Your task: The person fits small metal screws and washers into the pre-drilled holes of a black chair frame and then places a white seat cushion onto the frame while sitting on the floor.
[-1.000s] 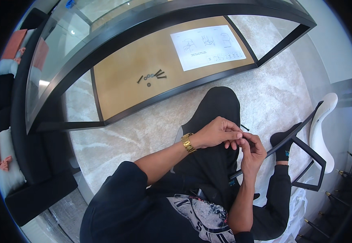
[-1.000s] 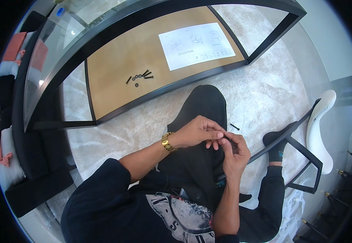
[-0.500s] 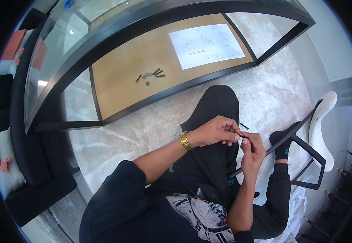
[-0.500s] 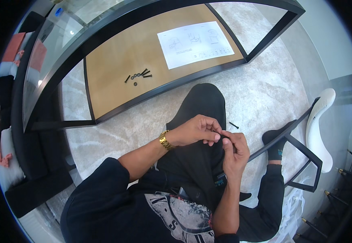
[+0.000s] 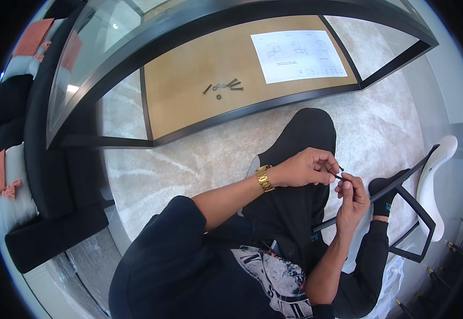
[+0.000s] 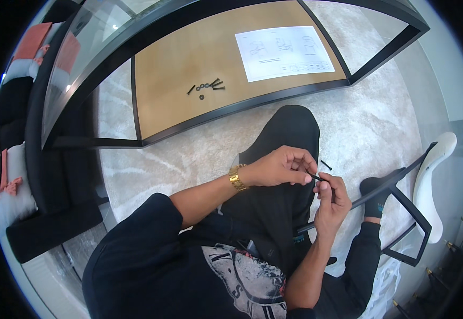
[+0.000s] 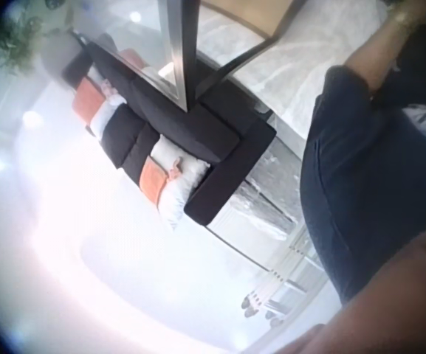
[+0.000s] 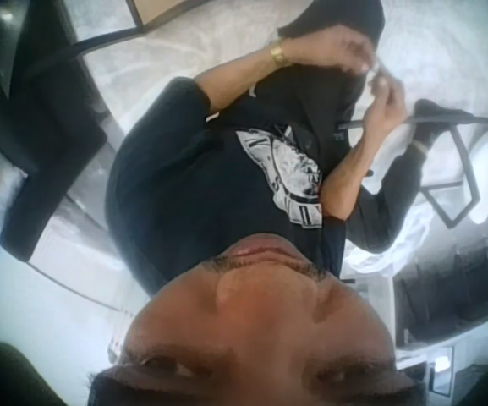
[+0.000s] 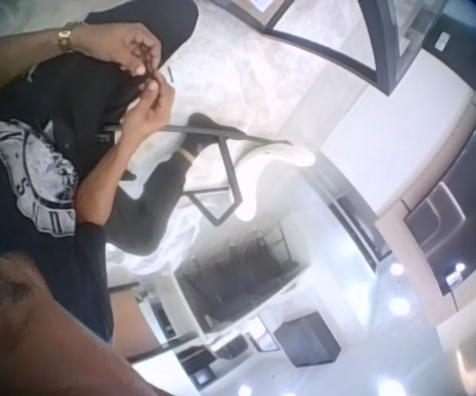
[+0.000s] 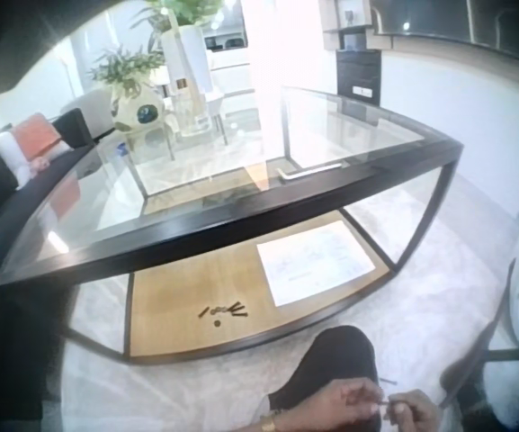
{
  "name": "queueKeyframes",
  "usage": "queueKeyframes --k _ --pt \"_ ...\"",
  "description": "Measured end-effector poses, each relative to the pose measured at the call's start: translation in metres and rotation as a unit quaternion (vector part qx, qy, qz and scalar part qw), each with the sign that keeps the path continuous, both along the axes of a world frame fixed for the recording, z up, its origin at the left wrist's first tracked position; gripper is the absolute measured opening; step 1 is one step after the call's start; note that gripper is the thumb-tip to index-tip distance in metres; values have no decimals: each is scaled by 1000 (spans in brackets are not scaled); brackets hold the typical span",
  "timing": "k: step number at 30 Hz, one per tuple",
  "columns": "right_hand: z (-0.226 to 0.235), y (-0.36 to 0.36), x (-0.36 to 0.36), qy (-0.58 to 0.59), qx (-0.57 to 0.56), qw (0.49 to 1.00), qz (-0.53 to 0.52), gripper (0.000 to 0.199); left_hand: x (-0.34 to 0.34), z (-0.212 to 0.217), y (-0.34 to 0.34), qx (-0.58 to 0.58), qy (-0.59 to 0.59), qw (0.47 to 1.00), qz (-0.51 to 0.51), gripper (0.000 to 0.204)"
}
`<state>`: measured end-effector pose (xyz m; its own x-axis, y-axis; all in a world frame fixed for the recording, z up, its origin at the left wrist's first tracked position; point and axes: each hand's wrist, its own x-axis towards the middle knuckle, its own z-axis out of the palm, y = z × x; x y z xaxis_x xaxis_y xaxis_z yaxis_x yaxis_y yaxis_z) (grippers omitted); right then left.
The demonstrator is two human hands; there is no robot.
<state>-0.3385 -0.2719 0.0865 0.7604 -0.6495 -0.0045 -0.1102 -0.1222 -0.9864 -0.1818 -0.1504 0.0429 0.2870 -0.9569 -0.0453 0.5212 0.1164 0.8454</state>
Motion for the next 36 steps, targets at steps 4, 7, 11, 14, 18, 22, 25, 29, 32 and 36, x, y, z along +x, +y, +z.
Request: queueKeyframes --k 4,7,11,14,18,22,25,29,32,36 --pt "-4 -3 -1 5 37 999 2 17 -3 -1 2 19 -41 999 -11 16" --pt "-6 0 -1 0 103 995 -6 18 -3 3 6 28 -46 999 8 17" --pt "-13 0 0 -18 129 991 14 17 -2 11 9 43 -29 999 7 18" --pt "-21 -4 -1 -45 141 989 6 14 4 20 18 67 -102 992 30 21" --pt "-24 -21 0 -82 222 969 -70 12 56 6 54 166 -287 907 259 23" --pt "-55 -61 -11 -52 270 956 -104 20 147 -48 130 302 -468 669 492 25" --pt "-79 -85 -10 16 258 957 -130 22 181 -64 171 362 -459 620 523 34" --pt "-129 -122 -5 133 84 982 -104 30 208 -129 207 415 -486 583 502 42" --pt "-161 -140 8 247 -122 957 -92 26 201 -145 223 376 -462 604 530 42" --pt "-165 -139 7 321 -156 926 -125 27 202 -136 218 377 -534 567 502 40"
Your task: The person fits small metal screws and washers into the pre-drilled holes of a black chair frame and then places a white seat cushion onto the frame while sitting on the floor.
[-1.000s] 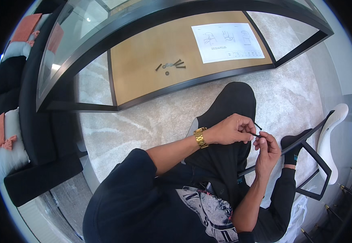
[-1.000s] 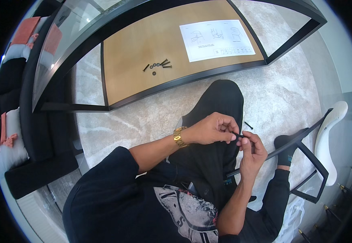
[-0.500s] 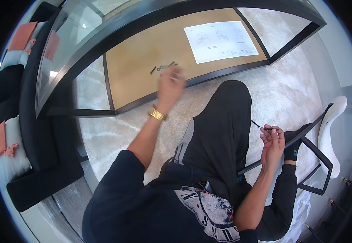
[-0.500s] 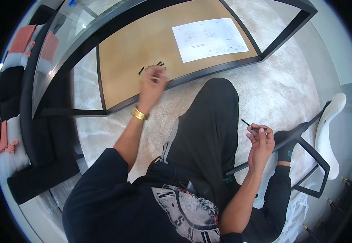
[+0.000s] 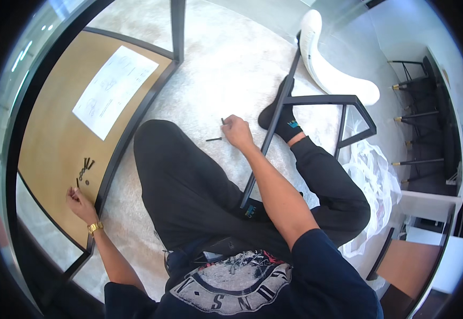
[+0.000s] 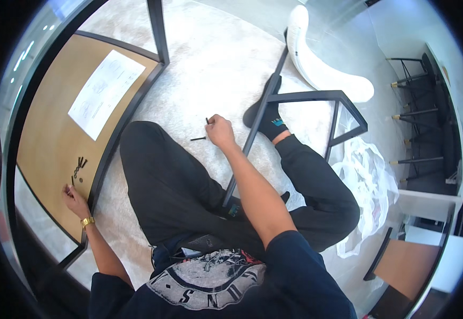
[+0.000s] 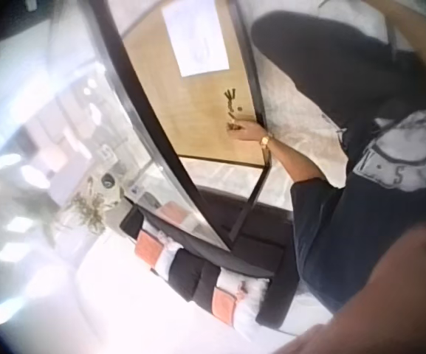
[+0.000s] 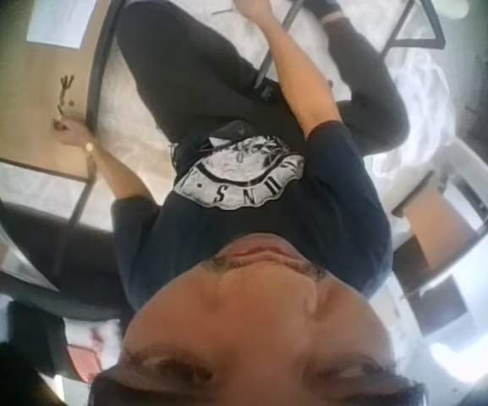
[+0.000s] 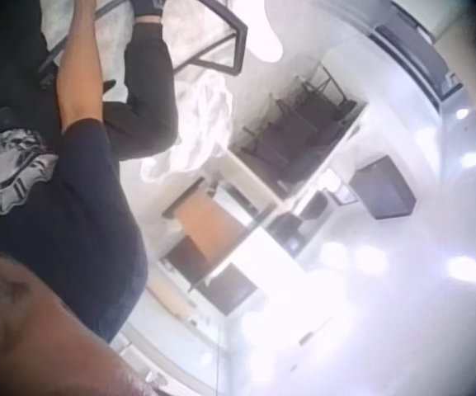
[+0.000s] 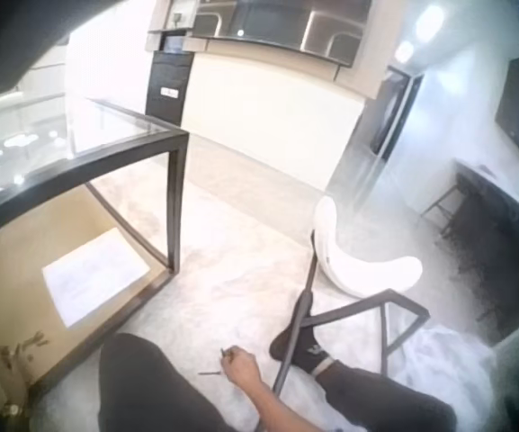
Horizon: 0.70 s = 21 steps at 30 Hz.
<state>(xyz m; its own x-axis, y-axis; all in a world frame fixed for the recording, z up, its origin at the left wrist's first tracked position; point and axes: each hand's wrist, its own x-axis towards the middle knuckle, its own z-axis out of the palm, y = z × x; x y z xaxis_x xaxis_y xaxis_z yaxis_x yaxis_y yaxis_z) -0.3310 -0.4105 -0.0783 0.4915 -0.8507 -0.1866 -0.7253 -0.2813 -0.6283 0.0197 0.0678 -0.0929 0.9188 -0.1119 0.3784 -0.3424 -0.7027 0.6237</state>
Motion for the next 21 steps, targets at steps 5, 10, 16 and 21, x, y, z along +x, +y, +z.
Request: queueKeyframes --k 5,10,16,21 --pt "5 8 -11 -46 31 998 -34 27 1 5 -9 27 -30 999 -28 43" --pt "6 11 -15 -70 47 995 -47 27 0 6 -11 35 -33 999 -23 42" --pt "-15 9 -15 -92 -15 994 -51 22 3 2 -3 1 4 1000 -14 36" --pt "-21 9 -29 -173 193 948 -185 23 1 8 -13 44 -44 998 -6 30"
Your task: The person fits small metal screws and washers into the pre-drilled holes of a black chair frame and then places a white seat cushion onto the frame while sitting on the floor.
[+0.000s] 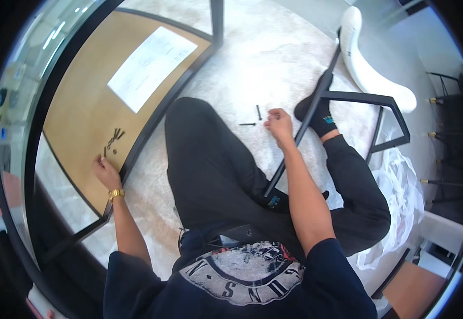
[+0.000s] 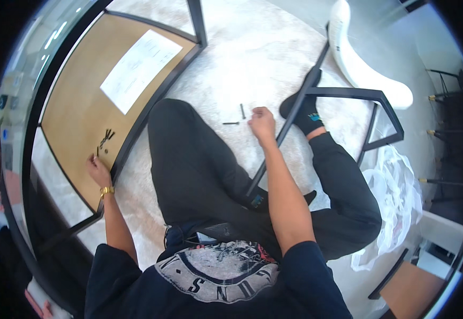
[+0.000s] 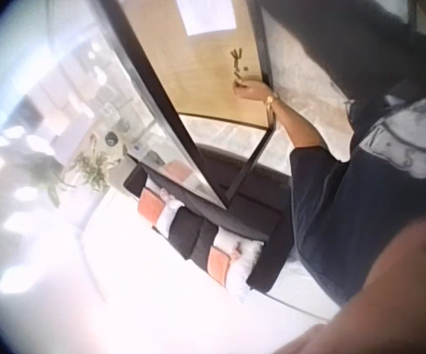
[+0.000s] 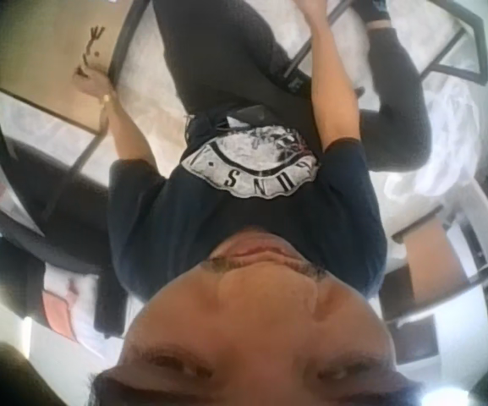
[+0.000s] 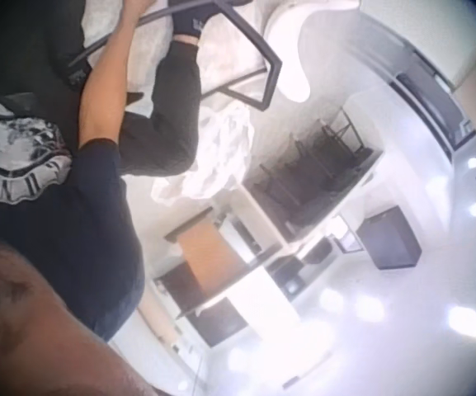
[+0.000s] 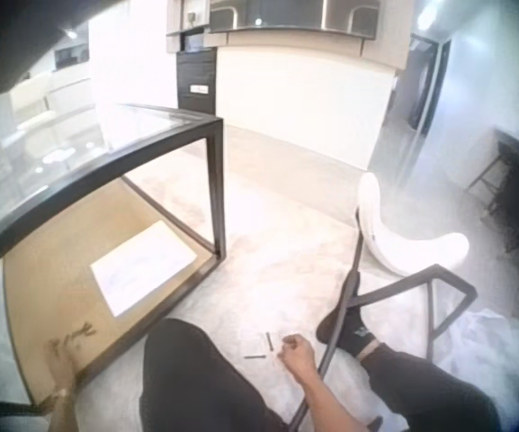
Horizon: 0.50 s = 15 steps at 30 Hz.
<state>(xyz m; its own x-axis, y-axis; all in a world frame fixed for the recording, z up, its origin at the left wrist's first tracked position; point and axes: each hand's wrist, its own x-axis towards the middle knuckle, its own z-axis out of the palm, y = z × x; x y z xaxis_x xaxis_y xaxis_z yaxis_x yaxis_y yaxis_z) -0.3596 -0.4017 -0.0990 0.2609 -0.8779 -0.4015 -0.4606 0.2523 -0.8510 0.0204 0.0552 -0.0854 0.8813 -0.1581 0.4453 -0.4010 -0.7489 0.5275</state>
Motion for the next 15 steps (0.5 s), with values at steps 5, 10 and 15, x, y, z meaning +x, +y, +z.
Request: queueKeyframes --k 5,10,15 --pt "10 13 -1 118 -260 944 167 20 -3 2 2 -15 3 1000 -2 29" --pt "24 16 22 214 -269 921 185 19 -8 7 -9 0 15 1000 12 30" --pt "41 24 27 153 -287 885 334 16 -11 12 -9 -25 26 999 27 30"
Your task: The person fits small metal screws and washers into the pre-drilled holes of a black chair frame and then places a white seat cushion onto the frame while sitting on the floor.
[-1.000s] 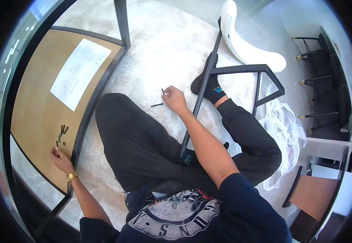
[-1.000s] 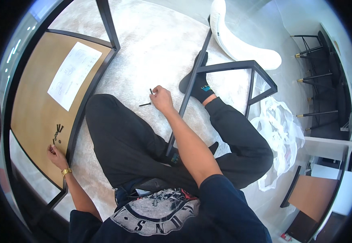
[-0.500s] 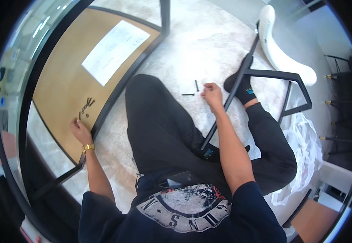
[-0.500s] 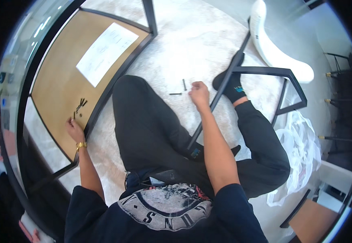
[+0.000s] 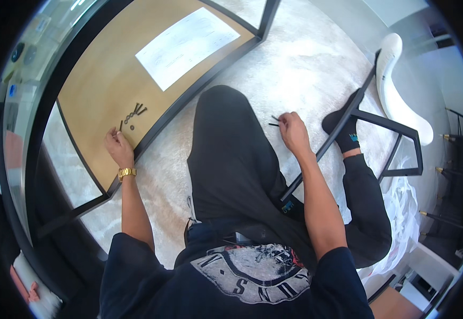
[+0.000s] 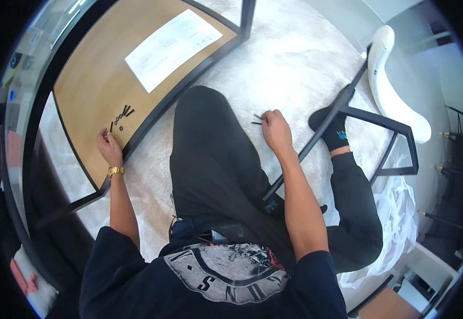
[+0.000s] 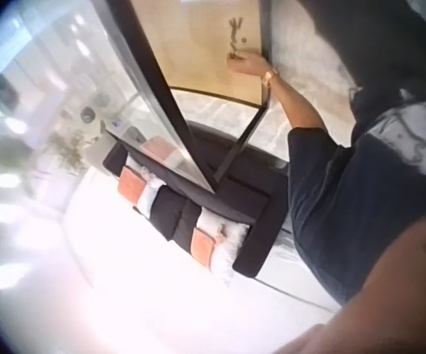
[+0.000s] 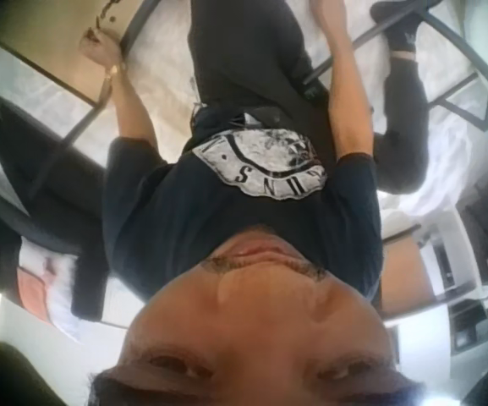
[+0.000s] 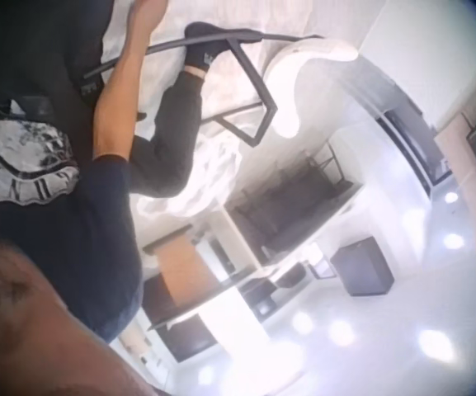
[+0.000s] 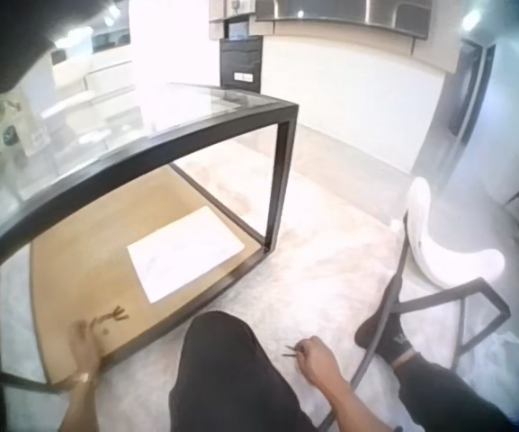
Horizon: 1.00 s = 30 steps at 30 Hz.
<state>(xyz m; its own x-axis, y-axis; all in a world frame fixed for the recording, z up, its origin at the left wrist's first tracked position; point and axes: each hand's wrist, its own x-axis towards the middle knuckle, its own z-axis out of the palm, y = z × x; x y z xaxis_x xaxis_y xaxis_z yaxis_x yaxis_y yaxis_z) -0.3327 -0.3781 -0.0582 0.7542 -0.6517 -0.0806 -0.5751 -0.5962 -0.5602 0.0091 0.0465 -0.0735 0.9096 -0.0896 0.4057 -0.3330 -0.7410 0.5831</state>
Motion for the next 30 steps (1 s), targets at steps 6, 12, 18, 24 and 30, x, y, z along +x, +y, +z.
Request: queueKeyframes --k 6,12,18,24,30 --pt "-5 9 -8 68 -62 992 89 14 -2 3 -3 -26 2 1000 10 27" --pt "82 9 69 -86 -16 996 4 18 -9 9 -6 -47 19 999 4 25" --pt "116 96 231 -90 53 975 197 19 -9 9 -6 -36 -6 999 -6 25" --pt "48 152 288 -18 -17 966 258 19 -10 19 -16 -33 1 999 -6 26" --pt "38 161 280 -84 8 962 260 22 -11 19 -9 -34 -5 999 2 21"
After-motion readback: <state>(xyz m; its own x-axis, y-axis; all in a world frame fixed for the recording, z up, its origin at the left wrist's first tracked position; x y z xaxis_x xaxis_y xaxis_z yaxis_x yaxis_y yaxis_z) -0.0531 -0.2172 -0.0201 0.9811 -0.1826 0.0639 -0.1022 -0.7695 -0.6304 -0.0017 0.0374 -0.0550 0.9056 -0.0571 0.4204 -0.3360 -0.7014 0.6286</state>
